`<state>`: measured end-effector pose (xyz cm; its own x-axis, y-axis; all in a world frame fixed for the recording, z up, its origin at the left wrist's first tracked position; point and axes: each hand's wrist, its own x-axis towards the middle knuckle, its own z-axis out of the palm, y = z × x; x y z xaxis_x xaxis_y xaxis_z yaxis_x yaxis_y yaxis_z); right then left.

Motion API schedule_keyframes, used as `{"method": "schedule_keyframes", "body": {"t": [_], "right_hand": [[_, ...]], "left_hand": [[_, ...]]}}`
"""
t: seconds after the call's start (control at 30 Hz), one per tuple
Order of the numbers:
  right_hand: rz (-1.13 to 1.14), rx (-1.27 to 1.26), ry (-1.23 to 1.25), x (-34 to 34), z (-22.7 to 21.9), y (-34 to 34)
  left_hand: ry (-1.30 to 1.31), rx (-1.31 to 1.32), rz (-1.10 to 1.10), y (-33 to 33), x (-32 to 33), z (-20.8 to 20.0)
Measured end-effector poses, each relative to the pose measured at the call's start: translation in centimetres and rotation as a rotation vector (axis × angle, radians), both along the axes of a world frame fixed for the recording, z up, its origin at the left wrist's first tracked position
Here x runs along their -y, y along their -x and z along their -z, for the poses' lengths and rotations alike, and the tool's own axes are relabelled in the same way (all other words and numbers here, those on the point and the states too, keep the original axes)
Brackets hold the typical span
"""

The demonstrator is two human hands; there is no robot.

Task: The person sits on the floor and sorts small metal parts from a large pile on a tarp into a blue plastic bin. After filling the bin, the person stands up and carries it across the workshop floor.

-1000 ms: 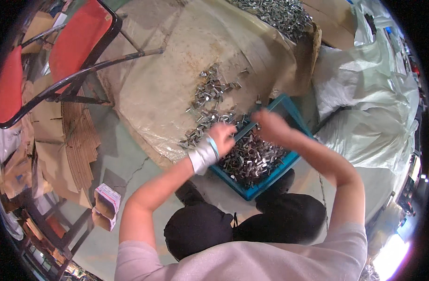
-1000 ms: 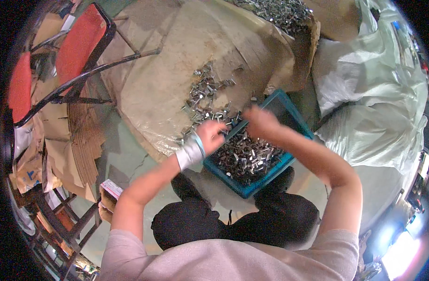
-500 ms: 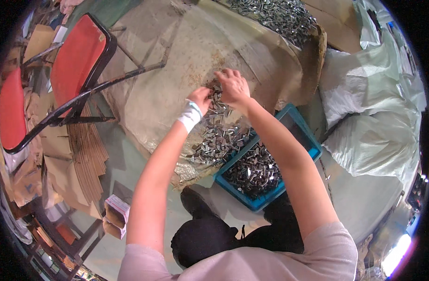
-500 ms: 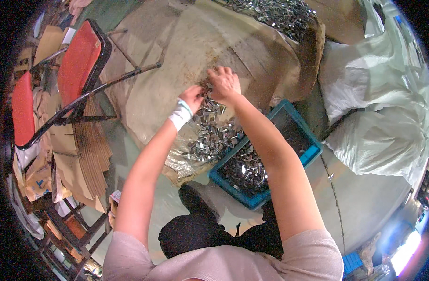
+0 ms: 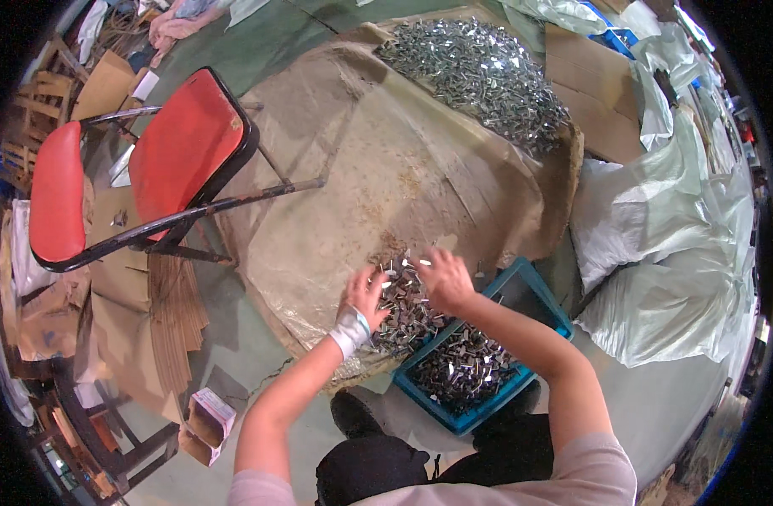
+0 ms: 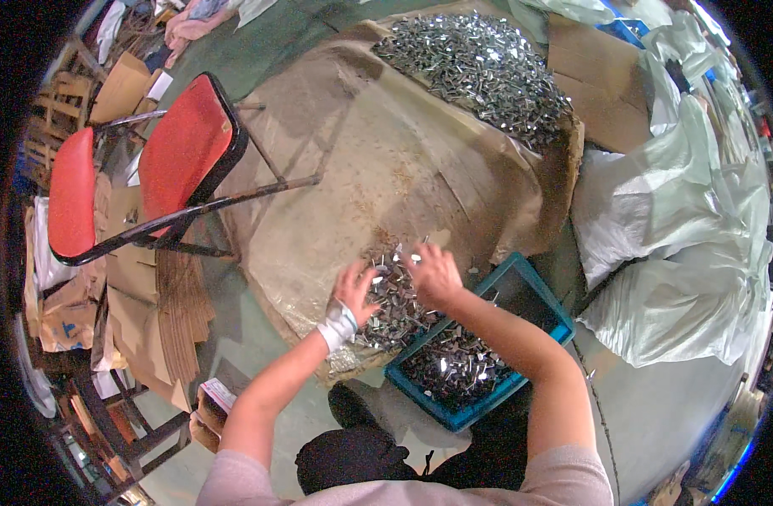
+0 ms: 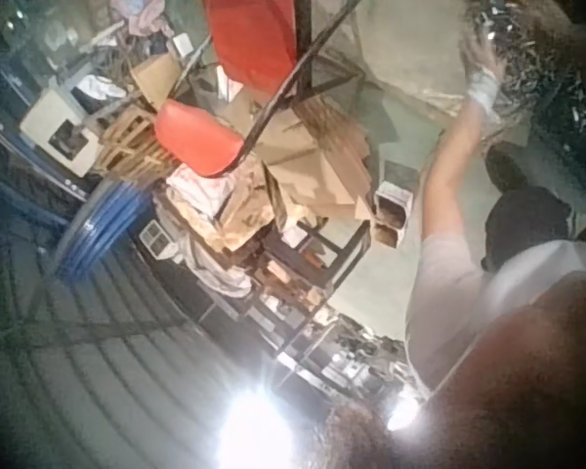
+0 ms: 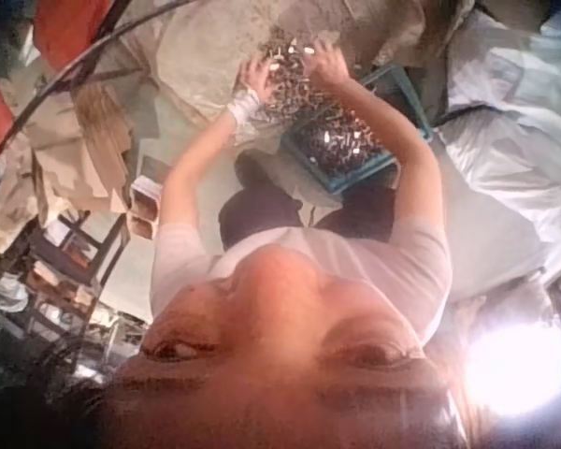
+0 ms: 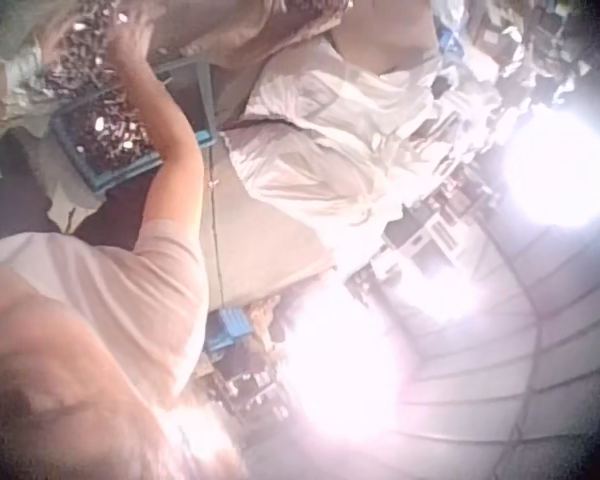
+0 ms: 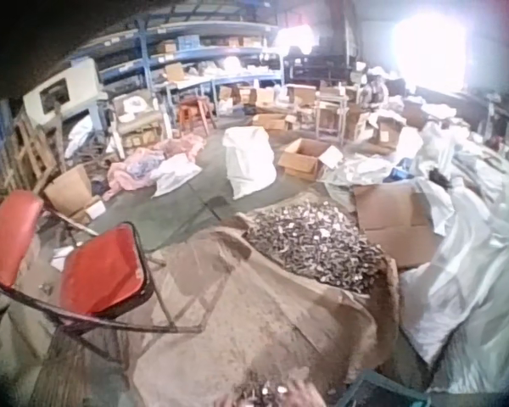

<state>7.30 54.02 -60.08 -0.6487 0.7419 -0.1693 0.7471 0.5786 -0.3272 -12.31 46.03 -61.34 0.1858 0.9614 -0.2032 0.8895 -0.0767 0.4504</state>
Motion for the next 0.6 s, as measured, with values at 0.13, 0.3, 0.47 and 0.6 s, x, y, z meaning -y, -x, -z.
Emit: {"method": "schedule_keyframes", "body": {"t": [0.13,0.3,0.47,0.6], "right_hand": [[0.079,0.284,0.131,-0.4,-1.0,2.3],[0.226,0.122,0.238,2.0,1.4,4.5],[0.243,0.131,0.235,3.0,0.8,5.1],[0.217,0.212,0.233,2.4,-0.8,6.4]], "left_hand": [[0.227,-0.194,-0.149,-0.5,-0.9,0.3],[0.141,0.018,-0.339,-2.3,-0.2,2.8],[-0.036,0.348,-0.549,-2.9,0.9,6.2],[0.131,0.518,-0.772,-3.7,-0.2,7.4]]}}
